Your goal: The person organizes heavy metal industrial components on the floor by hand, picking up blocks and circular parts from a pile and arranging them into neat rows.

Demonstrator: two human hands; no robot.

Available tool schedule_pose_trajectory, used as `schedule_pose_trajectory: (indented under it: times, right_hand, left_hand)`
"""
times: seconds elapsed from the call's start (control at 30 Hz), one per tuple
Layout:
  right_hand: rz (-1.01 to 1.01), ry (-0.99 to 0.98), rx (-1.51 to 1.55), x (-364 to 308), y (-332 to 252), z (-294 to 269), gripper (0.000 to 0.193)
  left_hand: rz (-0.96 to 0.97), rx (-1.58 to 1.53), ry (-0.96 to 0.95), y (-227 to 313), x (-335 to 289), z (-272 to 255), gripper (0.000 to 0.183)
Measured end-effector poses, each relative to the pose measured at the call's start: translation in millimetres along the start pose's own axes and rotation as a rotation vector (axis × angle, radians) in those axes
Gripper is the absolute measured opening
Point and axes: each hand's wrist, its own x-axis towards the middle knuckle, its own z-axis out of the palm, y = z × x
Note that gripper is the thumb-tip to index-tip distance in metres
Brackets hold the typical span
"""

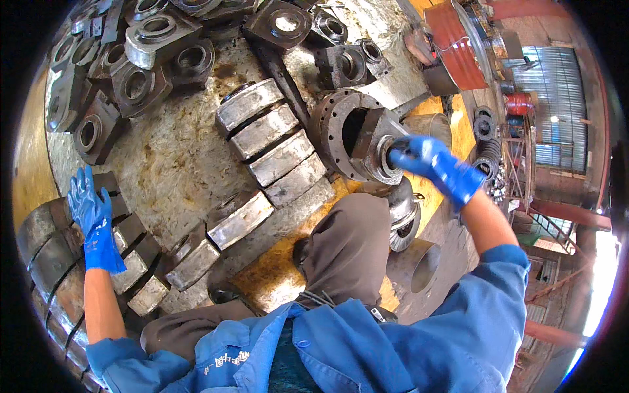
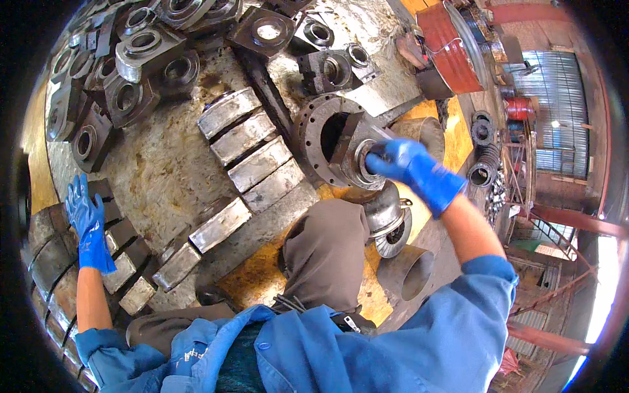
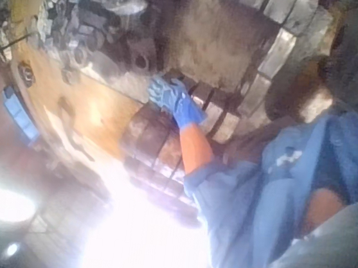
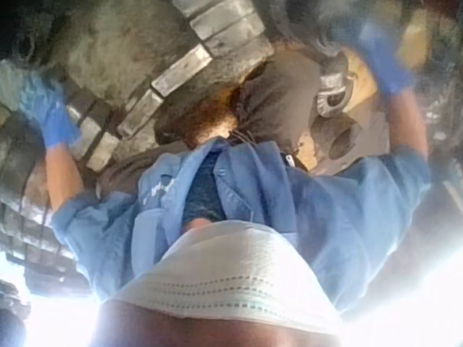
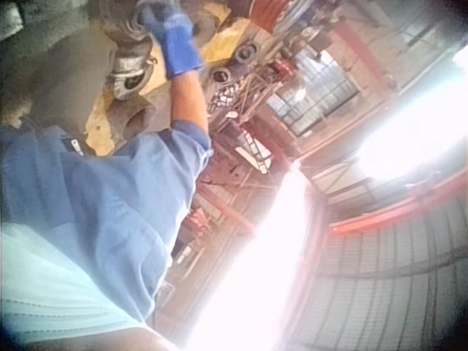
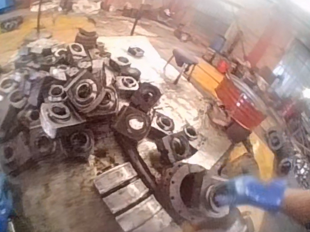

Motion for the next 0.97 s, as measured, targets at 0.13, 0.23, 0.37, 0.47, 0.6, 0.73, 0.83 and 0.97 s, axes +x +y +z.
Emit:
schedule_pose_trajectory:
  times: [0.13, 0.23, 0.37, 0.47, 0.6, 0.73, 0.83, 0.97]
  right_hand:
    - [0.122, 0.162, -0.2, -20, 5, 78, 0.063]
    - [0.203, 0.073, 0.022, -13, 8, 86, 0.075]
    - [0.264, -0.013, -0.063, -6, 26, 86, 0.09]
    - [0.273, -0.137, -0.117, 10, 28, 75, 0.064]
    - [0.268, -0.179, -0.166, 18, 42, 76, 0.06]
    - [0.255, -0.171, -0.153, 20, 55, 84, 0.061]
    - [0.292, -0.176, -0.091, 16, 38, 78, 0.059]
    - [0.283, -0.25, -0.263, 24, 55, 87, 0.061]
  left_hand:
    - [0.011, 0.012, 0.009, -7, -3, 6, 0.08]
    - [0.018, -0.013, 0.017, -9, -4, 4, 0.08]
    - [0.031, -0.046, 0.019, 2, -3, -10, 0.079]
    - [0.034, -0.064, 0.038, 0, -3, -9, 0.079]
    - [0.023, -0.091, 0.026, 3, -3, -9, 0.08]
    - [0.017, -0.1, 0.016, 3, -3, -16, 0.079]
    - [0.029, -0.129, 0.044, 5, -3, -15, 0.079]
    - [-0.025, -0.088, -0.062, 3, 0, -18, 0.089]
